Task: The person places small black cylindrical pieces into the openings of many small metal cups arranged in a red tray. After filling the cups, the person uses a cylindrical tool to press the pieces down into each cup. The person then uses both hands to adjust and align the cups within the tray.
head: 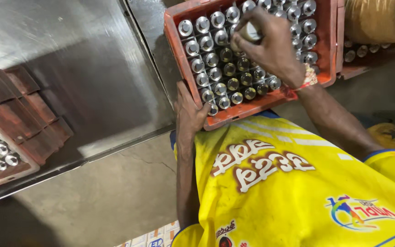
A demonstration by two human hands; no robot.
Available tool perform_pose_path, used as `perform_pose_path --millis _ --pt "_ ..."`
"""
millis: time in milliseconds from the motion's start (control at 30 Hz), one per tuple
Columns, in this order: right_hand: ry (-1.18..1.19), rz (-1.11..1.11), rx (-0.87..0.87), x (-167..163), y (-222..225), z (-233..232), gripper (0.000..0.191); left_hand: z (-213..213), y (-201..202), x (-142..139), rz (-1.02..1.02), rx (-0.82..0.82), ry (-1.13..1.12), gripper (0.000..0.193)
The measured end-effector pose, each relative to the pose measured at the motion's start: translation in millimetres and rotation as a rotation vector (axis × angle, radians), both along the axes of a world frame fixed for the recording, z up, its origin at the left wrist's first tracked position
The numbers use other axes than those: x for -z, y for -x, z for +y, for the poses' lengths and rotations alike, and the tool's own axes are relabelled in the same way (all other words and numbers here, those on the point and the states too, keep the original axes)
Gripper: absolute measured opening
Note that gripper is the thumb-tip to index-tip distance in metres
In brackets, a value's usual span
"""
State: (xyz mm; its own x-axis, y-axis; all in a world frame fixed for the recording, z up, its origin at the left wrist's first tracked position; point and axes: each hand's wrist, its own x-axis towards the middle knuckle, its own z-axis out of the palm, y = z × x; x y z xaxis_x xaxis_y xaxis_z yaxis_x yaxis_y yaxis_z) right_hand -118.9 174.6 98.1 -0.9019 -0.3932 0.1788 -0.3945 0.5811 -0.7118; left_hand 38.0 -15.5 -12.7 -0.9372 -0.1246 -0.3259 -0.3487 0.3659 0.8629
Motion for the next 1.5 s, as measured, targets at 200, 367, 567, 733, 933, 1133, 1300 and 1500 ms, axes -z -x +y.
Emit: perform_pose_path --millis 200,367,567,733,933,1133,1300,1500 --pt "-0.147 0.174 -0.128 13 3 -19 0.012 -6 3 -5 0.033 -0.024 -0.033 0.077" --pt "0.354 0.091 -0.007 14 -7 -33 0.026 -9 1 -8 0.016 -0.030 -0.044 0.077" --pt "0.407 -0.221 0.195 -8 -16 -70 0.033 -11 2 -7 0.066 -0.032 -0.035 0.075" --pt "-0.009 0.154 -0.246 5 -10 -80 0.029 -14 2 -9 0.005 -0.002 -0.006 0.078" --pt "0.136 0.073 -0.197 32 -39 -50 0.035 -15 3 -11 0.003 -0.043 -0.046 0.082" --pt "-0.026 -0.082 -0.200 34 -44 -30 0.031 -13 2 -7 0.040 -0.038 -0.029 0.079" --pt "0.294 -0.025 -0.241 30 -43 -8 0.046 -10 1 -3 -0.021 -0.020 -0.033 0.079" --pt "-0.070 0.059 -0.137 30 -22 21 0.040 -6 5 -1 0.013 -0.012 -0.004 0.087"
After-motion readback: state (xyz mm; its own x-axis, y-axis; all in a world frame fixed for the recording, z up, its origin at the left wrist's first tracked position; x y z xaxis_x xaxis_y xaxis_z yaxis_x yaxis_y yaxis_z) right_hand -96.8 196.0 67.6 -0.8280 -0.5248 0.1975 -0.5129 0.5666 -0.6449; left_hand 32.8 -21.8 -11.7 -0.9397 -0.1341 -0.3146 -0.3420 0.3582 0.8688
